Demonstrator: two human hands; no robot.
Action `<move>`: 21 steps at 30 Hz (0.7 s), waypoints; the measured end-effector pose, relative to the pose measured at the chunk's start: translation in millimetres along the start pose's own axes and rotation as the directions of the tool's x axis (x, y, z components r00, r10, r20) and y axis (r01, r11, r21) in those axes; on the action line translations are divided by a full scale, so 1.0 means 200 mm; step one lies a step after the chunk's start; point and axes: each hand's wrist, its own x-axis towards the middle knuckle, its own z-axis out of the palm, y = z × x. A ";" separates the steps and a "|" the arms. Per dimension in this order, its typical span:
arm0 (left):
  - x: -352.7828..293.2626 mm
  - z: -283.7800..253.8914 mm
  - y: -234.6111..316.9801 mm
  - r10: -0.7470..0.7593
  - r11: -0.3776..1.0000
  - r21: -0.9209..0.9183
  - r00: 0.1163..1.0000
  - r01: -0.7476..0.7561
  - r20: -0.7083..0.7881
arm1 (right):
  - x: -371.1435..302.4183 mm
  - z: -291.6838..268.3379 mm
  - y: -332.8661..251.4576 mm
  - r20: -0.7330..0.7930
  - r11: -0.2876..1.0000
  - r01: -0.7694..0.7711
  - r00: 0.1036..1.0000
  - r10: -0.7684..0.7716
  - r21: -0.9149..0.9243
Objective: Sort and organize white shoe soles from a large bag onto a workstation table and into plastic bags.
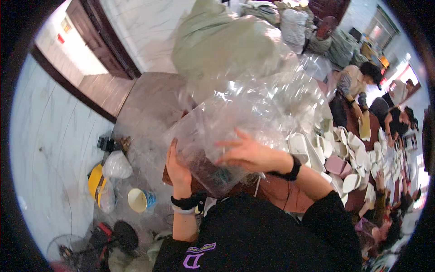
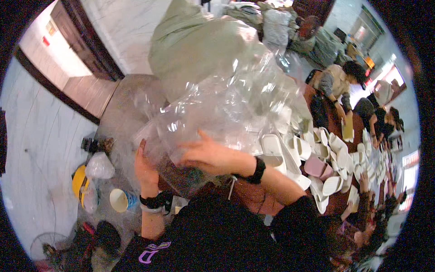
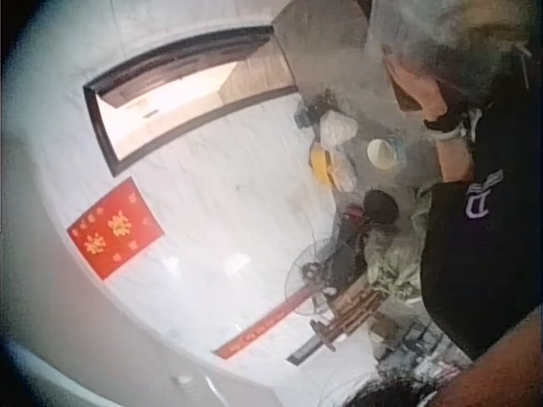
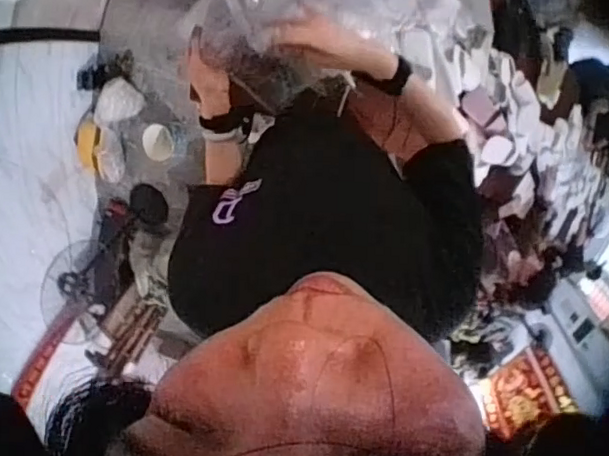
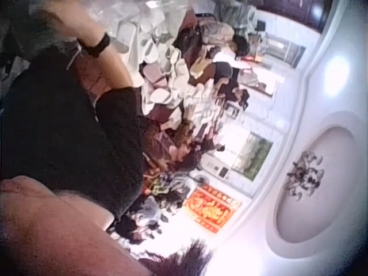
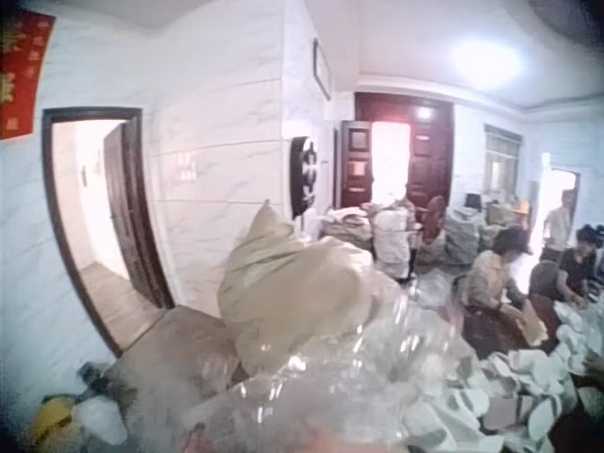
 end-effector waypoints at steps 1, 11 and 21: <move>-0.01 -0.01 0.00 -0.059 0.972 -0.227 0.998 0.066 0.038 | 0.01 0.10 0.01 0.083 0.994 -0.038 0.996 0.030 0.100; -0.02 -0.08 -0.04 -0.093 0.960 -0.244 0.978 0.139 0.188 | -0.02 0.35 0.03 0.233 0.973 -0.002 0.971 -0.053 0.230; 0.03 -0.04 -0.09 -0.023 1.000 0.015 0.997 0.022 0.068 | -0.06 0.45 0.07 0.230 0.971 -0.058 0.973 0.003 0.231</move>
